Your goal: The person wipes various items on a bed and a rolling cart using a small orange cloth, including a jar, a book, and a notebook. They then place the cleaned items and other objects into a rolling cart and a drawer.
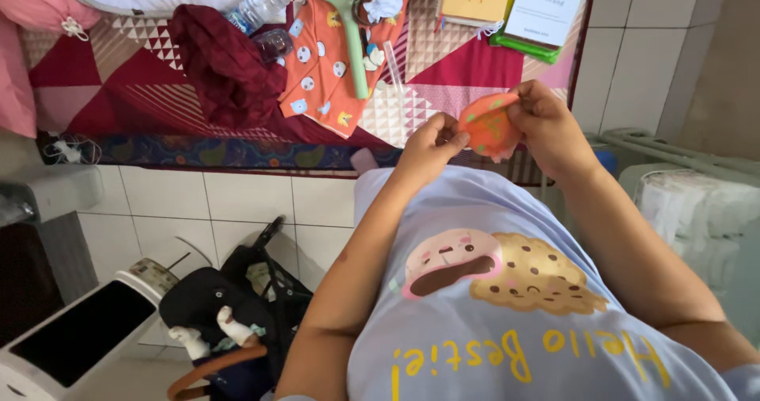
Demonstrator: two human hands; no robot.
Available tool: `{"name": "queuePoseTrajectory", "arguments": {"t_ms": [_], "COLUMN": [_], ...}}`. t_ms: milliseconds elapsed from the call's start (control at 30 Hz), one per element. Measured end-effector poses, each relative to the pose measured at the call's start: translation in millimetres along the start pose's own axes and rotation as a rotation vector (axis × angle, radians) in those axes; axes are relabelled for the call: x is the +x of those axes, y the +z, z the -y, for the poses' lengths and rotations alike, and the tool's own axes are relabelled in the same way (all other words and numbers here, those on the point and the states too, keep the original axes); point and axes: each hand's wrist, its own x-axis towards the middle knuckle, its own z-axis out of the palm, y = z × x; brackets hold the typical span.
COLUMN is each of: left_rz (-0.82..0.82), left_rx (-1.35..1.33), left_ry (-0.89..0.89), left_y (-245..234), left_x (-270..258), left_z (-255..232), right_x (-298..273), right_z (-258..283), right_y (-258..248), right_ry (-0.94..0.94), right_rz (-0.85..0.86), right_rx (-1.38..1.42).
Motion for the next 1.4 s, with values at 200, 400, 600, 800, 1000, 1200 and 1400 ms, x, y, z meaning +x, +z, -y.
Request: {"name": "queuePoseTrajectory", "arguments": {"t_ms": [200,400,600,800,1000,1200,1400], "left_rz": [0.229,0.339,0.427,0.784,0.878,0.815,0.744], "left_rx": [-0.15,-0.023,0.098,0.087,0.036,0.2,0.217], "left_ry": [-0.268,-0.442,-0.423,-0.303,-0.393,-0.357,-0.174], "left_y": [-55.7,-127.9,-180.2,-149.5,-101.4,-77.5,-43.0], "left_x": [24.4,36.4,36.7,47.7,48.8,36.0,26.8], "left_z": [13.4,15.8,31.2,46.0,2.4,2.0,28.6], "right_x": [25.2,46.1,45.5,-11.5,-51.3,-75.2,-100.5], "right_z": [-34.1,-54.2,-68.2,-76.0,-91.6,-97.7,-101.5], "right_y": [38.8,121.0,172.8,172.3,167.7,147.7,111.9], "right_ry": [-0.082,0.116,0.116,0.069,0.013,-0.077,-0.076], "right_rz": [-0.094,-0.323,-0.454,-0.647,-0.768,-0.734,-0.728], "right_rx": [0.093,0.09,0.041,0.134,0.262,0.28,0.349]}}
